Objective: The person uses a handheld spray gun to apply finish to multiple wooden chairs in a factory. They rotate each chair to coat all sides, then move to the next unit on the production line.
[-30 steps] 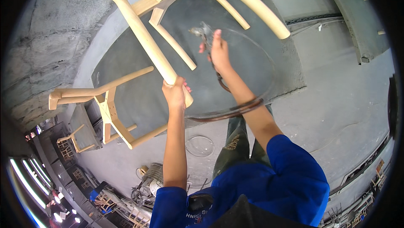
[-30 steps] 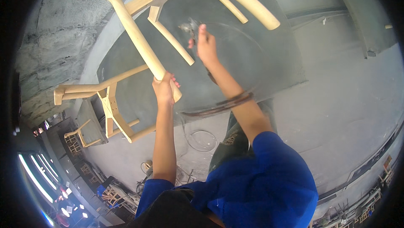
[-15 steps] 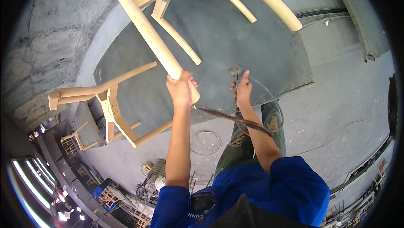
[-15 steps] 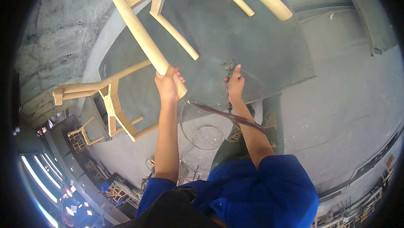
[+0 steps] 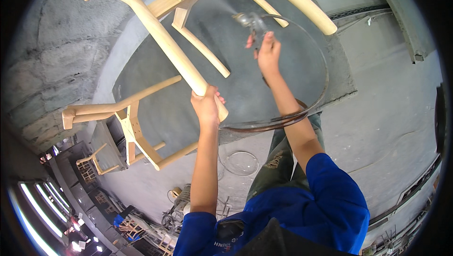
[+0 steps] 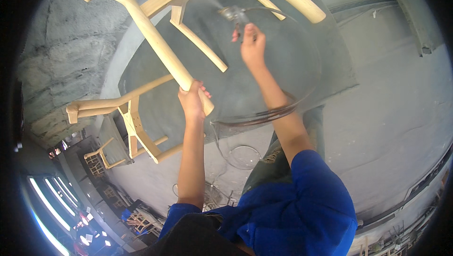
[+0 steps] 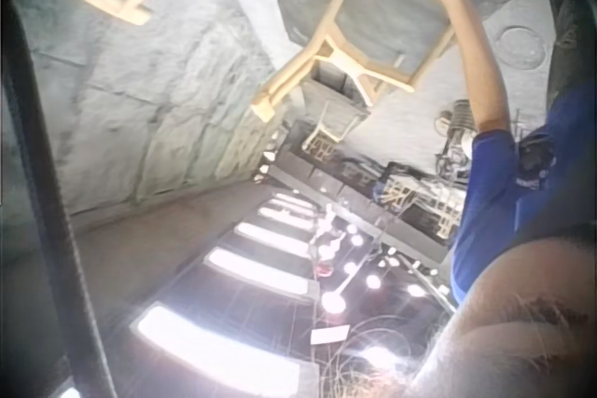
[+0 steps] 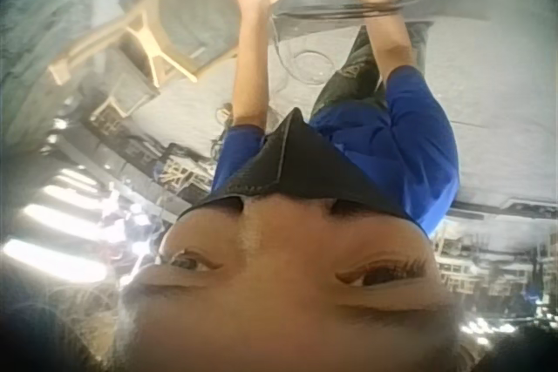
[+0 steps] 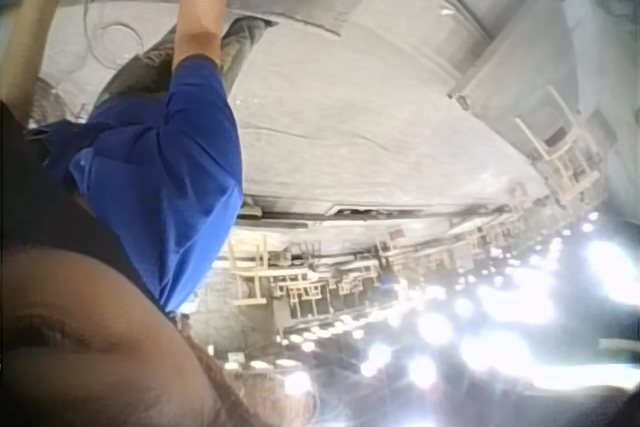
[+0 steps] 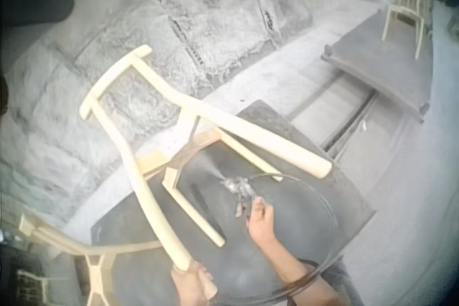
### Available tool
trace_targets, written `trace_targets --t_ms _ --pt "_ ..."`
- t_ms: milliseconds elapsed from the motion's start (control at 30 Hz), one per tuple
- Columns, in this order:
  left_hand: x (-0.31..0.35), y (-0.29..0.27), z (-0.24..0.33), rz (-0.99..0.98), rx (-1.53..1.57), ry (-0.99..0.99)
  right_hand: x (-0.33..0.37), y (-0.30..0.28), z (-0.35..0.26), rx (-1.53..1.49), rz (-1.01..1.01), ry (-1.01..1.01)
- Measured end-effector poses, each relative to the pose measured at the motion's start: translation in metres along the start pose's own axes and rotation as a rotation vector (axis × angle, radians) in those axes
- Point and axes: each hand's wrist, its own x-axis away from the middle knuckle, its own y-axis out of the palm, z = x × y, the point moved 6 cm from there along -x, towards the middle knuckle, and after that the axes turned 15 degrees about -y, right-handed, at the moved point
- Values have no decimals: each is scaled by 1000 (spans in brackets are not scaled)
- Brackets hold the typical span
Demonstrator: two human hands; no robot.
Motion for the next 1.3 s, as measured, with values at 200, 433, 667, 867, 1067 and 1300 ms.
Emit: trace_targets --t_ms 200,433,667,867,1067,1300 --pt "-1 -2 -5 -4 -5 12 -15 -46 19 210 173 -165" --pt "4 -2 -6 9 28 15 23 13 25 144 -351 -158" --pt "2 -2 -5 -10 26 39 40 29 -10 359 -397 -228" --pt "1 -5 -3 8 21 41 64 -26 -73 119 29 -373" --pt "7 -8 -11 -7 44 69 91 -20 -130 0 -173 -194" --pt "23 -12 -47 -6 67 127 47 -15 -169 40 -292 -90"
